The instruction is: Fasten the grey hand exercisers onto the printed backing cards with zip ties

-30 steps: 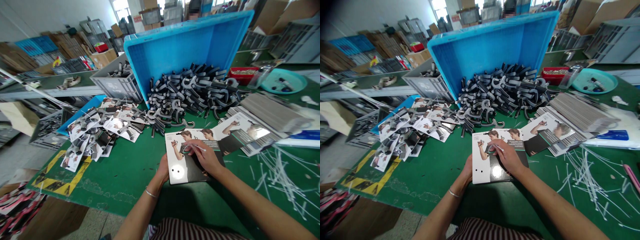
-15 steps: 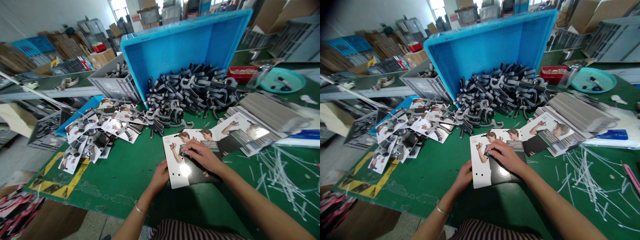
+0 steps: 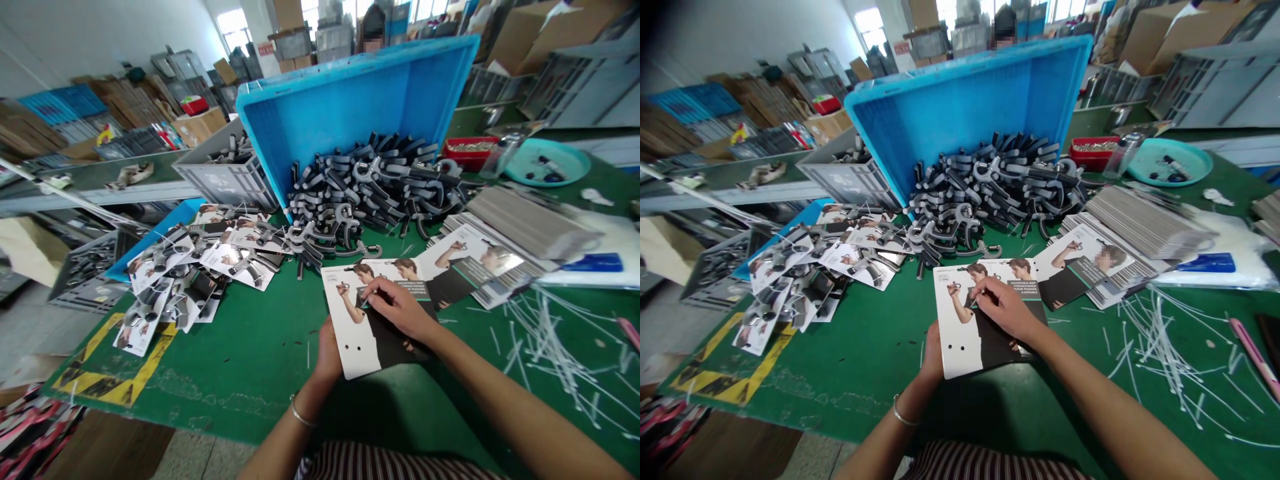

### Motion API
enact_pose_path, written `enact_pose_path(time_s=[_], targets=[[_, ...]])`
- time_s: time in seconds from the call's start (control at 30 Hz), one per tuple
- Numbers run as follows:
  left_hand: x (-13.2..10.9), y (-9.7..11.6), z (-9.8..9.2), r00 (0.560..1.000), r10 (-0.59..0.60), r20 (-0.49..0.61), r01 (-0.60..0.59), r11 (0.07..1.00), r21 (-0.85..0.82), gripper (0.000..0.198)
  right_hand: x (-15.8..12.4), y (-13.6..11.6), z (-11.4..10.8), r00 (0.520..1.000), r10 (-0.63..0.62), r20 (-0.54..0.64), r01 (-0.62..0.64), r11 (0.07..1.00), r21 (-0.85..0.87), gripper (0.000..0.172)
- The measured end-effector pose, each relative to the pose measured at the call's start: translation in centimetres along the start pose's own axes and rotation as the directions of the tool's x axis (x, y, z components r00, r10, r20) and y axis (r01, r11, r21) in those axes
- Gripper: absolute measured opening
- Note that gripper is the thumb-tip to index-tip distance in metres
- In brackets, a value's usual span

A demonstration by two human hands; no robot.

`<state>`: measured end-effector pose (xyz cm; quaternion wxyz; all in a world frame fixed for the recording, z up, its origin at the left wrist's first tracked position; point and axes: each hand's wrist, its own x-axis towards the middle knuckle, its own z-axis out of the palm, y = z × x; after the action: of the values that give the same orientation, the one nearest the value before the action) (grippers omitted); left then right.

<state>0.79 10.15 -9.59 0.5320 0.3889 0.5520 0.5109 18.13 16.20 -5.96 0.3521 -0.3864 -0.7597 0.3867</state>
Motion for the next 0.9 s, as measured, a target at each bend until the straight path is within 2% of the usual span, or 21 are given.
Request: enact_pose_path(time_s=[0.1,0.2,0.3,0.43,0.6,0.73,0.83,0.9], targets=[[-0.3,1.0,-0.3,0.997,0.068,0.038,-0.071,0.995,0.072,0.012,0.0,0.3,-0.3,1.0,0.005,-0.018,-0.003,0.997,0.074,0.014],[0.0,1.2,-0.4,0.996,-0.01,0.09,0.005,0.998,0.061,0.007,-0.1,0.4,-0.5,0.997,-0.072,0.042,0.07,0.997,0.042,0.022],[0.2,0.6,-0.4,0.996,-0.076,0.051,0.076,0.997,-0.003,0.01,-0.6,0.3,-0.6,0.982,-0.164,0.097,0.168,0.985,-0.037,0.026],[-0.2,-0.4,-0.7,0.997,-0.081,-0.013,0.08,0.996,-0.044,0.011,-1.4,-0.1,-0.8,0.955,-0.24,0.174,0.261,0.959,-0.109,0.027],[-0.1,-0.1,-1.1,0.991,-0.12,0.06,0.122,0.992,-0.032,0.013,-1.6,-0.1,-0.7,0.955,-0.23,0.189,0.26,0.954,-0.148,0.022],[-0.1,1.1,-1.0,0.989,-0.102,0.103,0.098,0.994,0.038,0.013,-1.5,0.2,-0.7,0.962,-0.222,0.158,0.244,0.961,-0.132,0.02],[-0.2,1.8,-0.7,0.995,-0.066,0.078,0.061,0.996,0.062,0.014,-1.5,0.2,-0.8,0.969,-0.208,0.131,0.225,0.966,-0.128,0.02],[-0.2,2.2,-0.5,1.0,-0.015,0.015,0.014,0.998,0.065,0.01,-1.6,0.1,-0.8,0.97,-0.21,0.123,0.226,0.965,-0.133,0.02]])
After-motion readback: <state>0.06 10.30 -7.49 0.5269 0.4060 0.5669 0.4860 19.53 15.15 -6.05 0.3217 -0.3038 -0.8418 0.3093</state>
